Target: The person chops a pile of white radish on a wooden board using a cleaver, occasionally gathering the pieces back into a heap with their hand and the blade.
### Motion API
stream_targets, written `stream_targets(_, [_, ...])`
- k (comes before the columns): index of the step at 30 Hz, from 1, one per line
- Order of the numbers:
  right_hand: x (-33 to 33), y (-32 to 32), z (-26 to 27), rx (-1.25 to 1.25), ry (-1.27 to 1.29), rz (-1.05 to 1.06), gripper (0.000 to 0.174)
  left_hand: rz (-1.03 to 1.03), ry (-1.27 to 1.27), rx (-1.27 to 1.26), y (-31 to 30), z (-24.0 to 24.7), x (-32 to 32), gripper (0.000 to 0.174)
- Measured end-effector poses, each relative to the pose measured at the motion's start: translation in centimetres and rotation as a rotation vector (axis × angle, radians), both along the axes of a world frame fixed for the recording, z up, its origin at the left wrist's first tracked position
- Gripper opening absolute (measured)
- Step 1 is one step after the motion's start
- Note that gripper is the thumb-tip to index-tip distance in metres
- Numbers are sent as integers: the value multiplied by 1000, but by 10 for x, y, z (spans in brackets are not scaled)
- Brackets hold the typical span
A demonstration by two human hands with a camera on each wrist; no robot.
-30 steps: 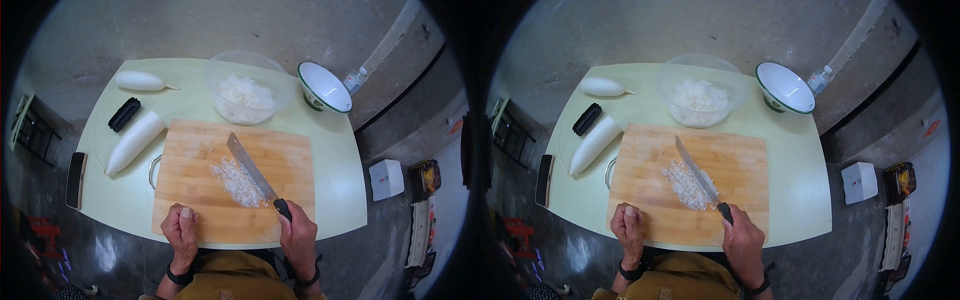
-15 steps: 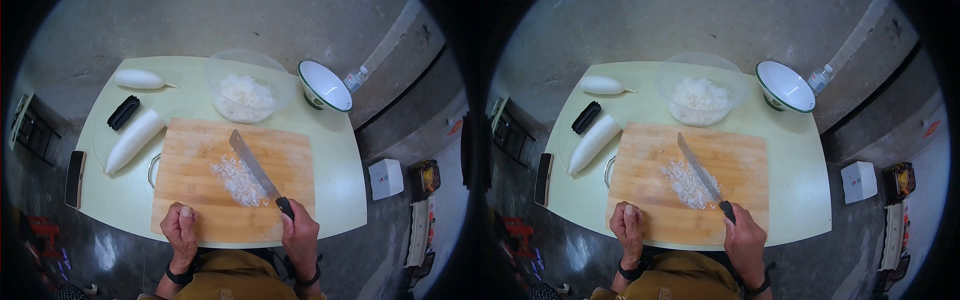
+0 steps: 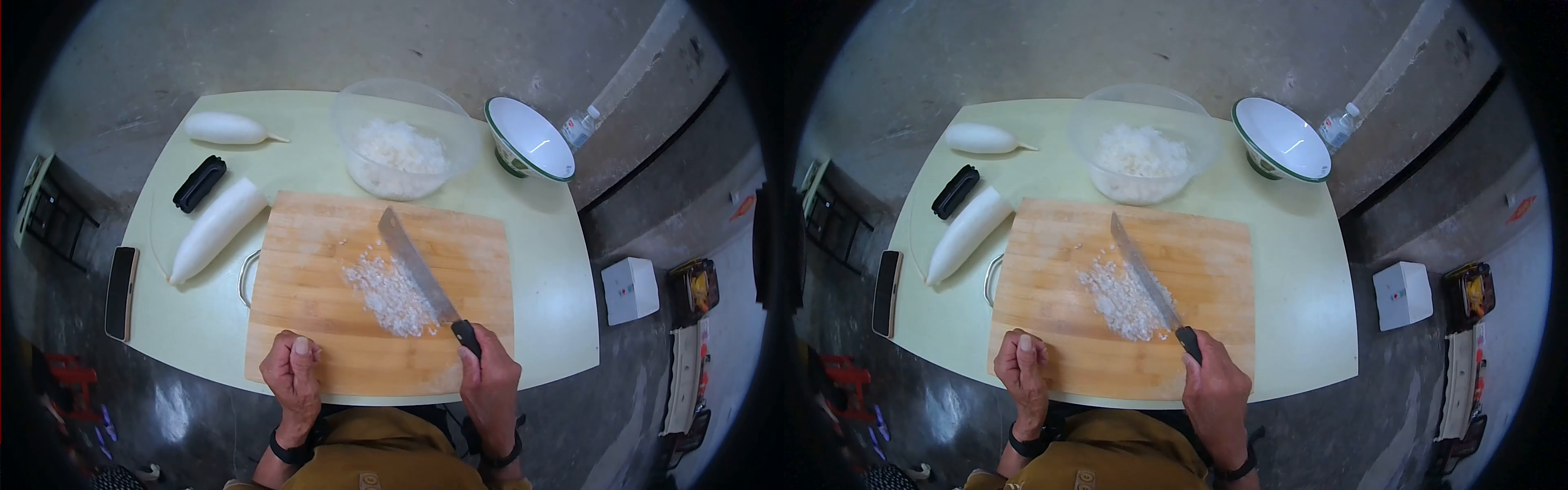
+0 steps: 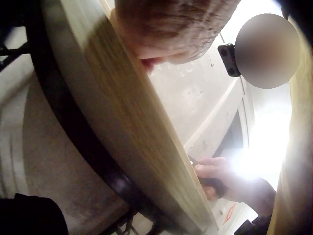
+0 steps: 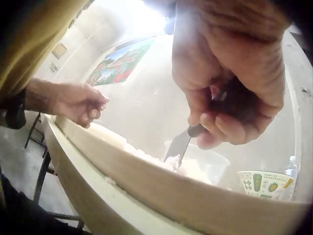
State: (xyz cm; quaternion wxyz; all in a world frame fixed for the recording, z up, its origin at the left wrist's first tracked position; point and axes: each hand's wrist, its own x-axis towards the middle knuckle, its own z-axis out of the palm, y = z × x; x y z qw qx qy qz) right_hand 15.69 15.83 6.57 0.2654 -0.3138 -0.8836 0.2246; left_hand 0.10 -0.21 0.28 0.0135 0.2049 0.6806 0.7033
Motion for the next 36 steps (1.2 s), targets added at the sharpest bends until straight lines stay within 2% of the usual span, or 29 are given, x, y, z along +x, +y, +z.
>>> stream_targets(6, [0,-1,3,58,9,7,30,7,1,2,0,-1,-1,36])
stream_targets(10, [1,1,1,-3,-43,9,31,9,1,-8,-1,-1,-1,36])
stream_targets(13, [0,-1,1,45,28,5,31,-1,-14,-7,-1,1,-1,35])
stream_targets(24, [2,-3,6,4,-69,20,32,-7,-8,-3,0,2,0,34])
stream_targets(27, [2,-6,4,9,26,-3,32,-8,-3,-9,-1,0,-1,33])
stream_targets(36, [0,-4,7,61,2,11,33,0,-15,9,0,0,0,34])
